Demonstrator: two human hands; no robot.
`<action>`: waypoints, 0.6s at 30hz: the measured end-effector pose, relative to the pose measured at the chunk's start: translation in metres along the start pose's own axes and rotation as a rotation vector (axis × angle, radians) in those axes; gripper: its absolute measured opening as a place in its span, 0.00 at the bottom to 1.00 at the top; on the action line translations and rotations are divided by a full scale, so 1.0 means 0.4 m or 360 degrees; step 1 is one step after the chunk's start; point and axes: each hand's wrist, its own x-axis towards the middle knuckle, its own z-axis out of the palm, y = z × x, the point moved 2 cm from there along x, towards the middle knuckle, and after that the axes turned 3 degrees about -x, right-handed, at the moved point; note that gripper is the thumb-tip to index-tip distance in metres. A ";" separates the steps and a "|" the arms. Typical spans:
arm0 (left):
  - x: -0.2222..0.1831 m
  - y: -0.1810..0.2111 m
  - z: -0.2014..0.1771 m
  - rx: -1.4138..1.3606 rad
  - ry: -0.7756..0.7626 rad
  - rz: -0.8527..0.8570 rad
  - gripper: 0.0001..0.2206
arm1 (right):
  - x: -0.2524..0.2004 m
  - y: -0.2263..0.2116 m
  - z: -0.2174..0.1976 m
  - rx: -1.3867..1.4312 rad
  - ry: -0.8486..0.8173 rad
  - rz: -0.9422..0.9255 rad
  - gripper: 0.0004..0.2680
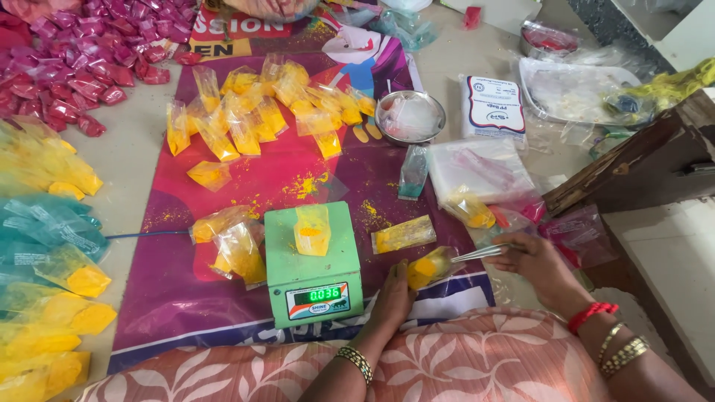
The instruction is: The person sits on the floor and fills small clear plastic packets with yellow powder, using a spoon to add powder and placing each packet on a small green weighing scale to check the weight. Filled packets are set aside in piles on the printed mat, and the person works through them one at a time.
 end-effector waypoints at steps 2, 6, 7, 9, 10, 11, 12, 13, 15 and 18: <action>-0.003 -0.004 -0.002 -0.0015 0.0006 0.0016 0.34 | -0.017 0.020 -0.039 0.0121 0.0077 0.0001 0.11; -0.022 0.012 -0.023 -0.0042 -0.0009 0.0033 0.36 | -0.070 0.056 -0.104 0.0363 0.0263 0.0004 0.10; -0.029 0.017 -0.024 -0.0040 0.0005 0.0036 0.36 | -0.085 0.058 -0.112 0.0361 0.0255 -0.0009 0.10; -0.047 0.024 -0.033 -0.0034 0.0032 0.0119 0.36 | -0.114 0.064 -0.122 0.0525 0.0362 0.0047 0.10; -0.061 0.030 -0.051 -0.0026 0.0053 0.0117 0.36 | -0.129 0.050 -0.120 0.0526 0.0345 0.0034 0.10; -0.078 0.041 -0.065 -0.0071 0.0077 0.0217 0.35 | -0.145 0.037 -0.122 0.0540 0.0402 0.0007 0.10; -0.096 0.051 -0.079 -0.0114 0.0101 0.0317 0.34 | -0.161 0.025 -0.124 0.0555 0.0458 -0.0020 0.10; -0.116 0.060 -0.102 -0.0111 0.0120 0.0311 0.34 | -0.172 0.007 -0.119 0.0551 0.0439 -0.0028 0.10; -0.162 0.083 -0.146 -0.0216 0.0123 0.0472 0.28 | -0.196 -0.023 -0.112 0.0735 0.0491 -0.0072 0.09; -0.220 0.103 -0.249 -0.0228 0.0097 0.0308 0.19 | -0.240 -0.126 -0.049 0.0816 0.0488 -0.0186 0.08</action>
